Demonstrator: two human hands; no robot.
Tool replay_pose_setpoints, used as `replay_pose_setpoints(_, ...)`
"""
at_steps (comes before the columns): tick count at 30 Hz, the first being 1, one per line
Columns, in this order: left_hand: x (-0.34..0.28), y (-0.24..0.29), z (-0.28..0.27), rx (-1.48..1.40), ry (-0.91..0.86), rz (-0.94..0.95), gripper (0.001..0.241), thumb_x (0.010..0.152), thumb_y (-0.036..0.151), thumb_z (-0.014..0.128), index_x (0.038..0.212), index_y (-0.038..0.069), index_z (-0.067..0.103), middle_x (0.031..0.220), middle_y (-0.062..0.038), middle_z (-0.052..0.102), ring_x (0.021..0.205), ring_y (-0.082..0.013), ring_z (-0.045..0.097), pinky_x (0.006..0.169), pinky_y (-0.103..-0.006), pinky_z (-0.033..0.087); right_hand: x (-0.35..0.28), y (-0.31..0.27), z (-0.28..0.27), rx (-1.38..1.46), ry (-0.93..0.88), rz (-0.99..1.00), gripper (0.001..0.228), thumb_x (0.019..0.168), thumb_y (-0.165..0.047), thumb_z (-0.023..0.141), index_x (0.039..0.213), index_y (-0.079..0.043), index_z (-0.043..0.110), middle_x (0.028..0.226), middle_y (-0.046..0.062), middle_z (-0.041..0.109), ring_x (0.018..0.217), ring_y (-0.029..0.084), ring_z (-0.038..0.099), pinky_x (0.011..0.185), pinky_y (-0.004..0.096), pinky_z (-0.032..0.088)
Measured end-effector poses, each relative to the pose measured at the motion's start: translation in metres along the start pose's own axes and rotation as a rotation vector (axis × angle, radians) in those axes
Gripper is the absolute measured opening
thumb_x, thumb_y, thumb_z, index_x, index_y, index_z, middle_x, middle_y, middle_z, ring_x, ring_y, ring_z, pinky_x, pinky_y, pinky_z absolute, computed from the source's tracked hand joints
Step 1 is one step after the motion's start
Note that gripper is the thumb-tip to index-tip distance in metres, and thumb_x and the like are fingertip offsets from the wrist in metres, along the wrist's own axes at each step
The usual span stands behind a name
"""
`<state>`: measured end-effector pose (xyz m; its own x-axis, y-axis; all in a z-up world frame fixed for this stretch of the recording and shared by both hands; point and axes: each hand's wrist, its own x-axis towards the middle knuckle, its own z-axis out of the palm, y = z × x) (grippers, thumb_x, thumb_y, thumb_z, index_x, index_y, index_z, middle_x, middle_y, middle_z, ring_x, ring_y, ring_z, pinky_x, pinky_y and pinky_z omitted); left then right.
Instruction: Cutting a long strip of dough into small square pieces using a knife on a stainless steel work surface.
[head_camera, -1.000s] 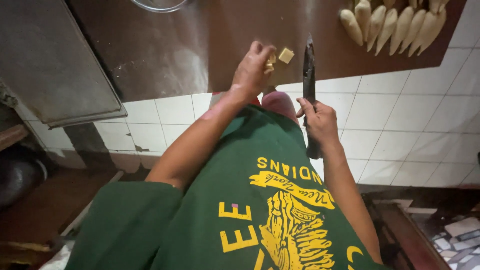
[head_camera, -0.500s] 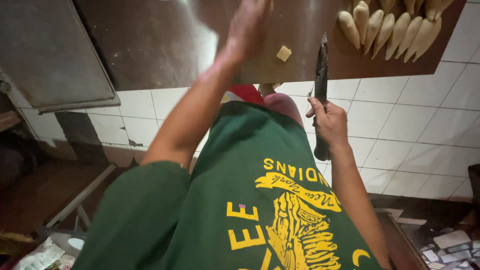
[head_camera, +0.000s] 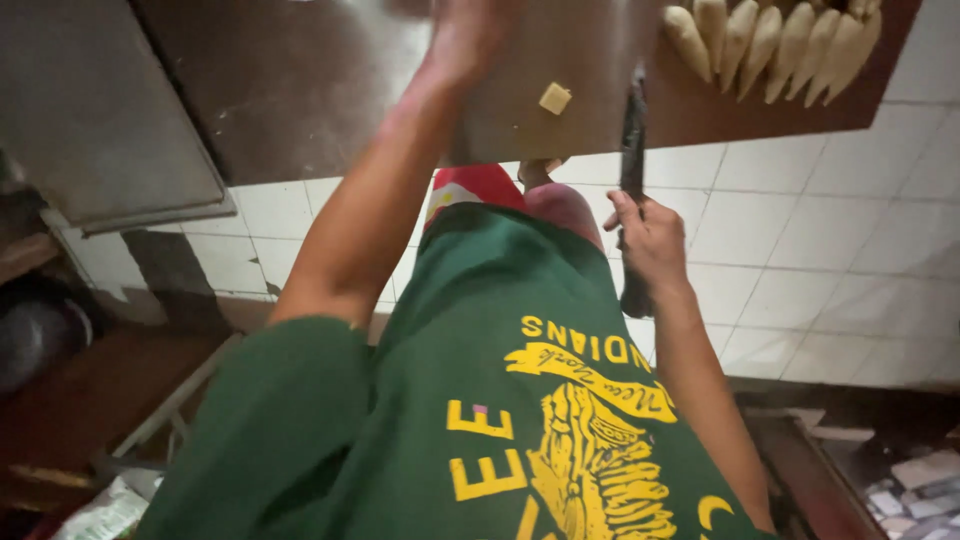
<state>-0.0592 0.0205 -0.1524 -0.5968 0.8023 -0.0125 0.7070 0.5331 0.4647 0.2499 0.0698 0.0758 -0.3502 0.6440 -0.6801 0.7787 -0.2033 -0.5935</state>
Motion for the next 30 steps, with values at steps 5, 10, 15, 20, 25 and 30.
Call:
replay_pose_setpoints(5,-0.034,0.127,-0.104,-0.294,-0.490,0.003,0.052,0.076,0.014,0.070,0.126,0.021,0.054,0.120,-0.012,0.052,0.092,-0.0311,0.064,0.071,-0.0402,0.053,0.005,-0.011,0.005,-0.147,-0.096,0.134,0.043,0.093,-0.044,0.049,0.071,-0.013,0.068,0.058,0.005,0.057,0.058,0.018,0.053,0.063,0.034,0.041)
replay_pose_setpoints(10,-0.052,0.124,-0.081,-0.287,-0.481,0.070,0.020,0.086,0.019,0.061,0.103,0.011,0.056,0.107,-0.012,0.047,0.080,-0.0386,0.058,0.060,-0.0527,0.047,0.010,0.000,0.021,-0.249,-0.102,0.041,0.042,0.096,-0.038,0.045,0.075,-0.011,0.068,0.066,0.005,0.064,0.066,0.023,0.059,0.066,0.039,0.043)
replay_pose_setpoints(15,-0.061,0.124,-0.089,-0.331,-0.522,0.190,0.046,0.056,-0.002,0.084,0.095,0.008,0.064,0.098,-0.009,0.047,0.086,-0.0277,0.054,0.065,-0.0421,0.050,0.008,-0.003,0.032,-0.395,-0.098,0.015,0.041,0.099,-0.036,0.038,0.090,-0.007,0.066,0.078,0.007,0.069,0.075,0.031,0.063,0.068,0.049,0.046)
replay_pose_setpoints(20,-0.073,0.125,-0.083,-0.234,-0.470,-0.040,0.040,0.073,0.021,0.081,0.097,0.008,0.053,0.102,-0.010,0.051,0.088,-0.0307,0.054,0.071,-0.0452,0.050,0.009,0.011,0.044,-0.532,-0.063,-0.045,0.041,0.101,-0.036,0.037,0.086,-0.007,0.062,0.077,0.015,0.065,0.074,0.039,0.059,0.063,0.053,0.044)
replay_pose_setpoints(25,-0.077,0.119,-0.081,-0.296,-0.313,0.189,0.045,0.073,0.000,0.062,0.115,0.015,0.056,0.106,-0.011,0.050,0.082,-0.0361,0.058,0.059,-0.0492,0.049,0.004,0.000,0.042,-0.484,-0.066,-0.015,0.041,0.102,-0.035,0.037,0.088,-0.005,0.062,0.072,0.014,0.063,0.068,0.034,0.059,0.060,0.049,0.044)
replay_pose_setpoints(30,-0.079,0.126,-0.084,-0.348,-0.423,0.015,0.048,0.071,-0.011,0.054,0.115,0.009,0.050,0.112,-0.013,0.048,0.093,-0.0343,0.058,0.068,-0.0491,0.053,0.004,0.001,0.043,-0.499,-0.052,-0.024,0.041,0.102,-0.034,0.036,0.085,-0.007,0.062,0.070,0.010,0.063,0.067,0.032,0.059,0.060,0.049,0.043)
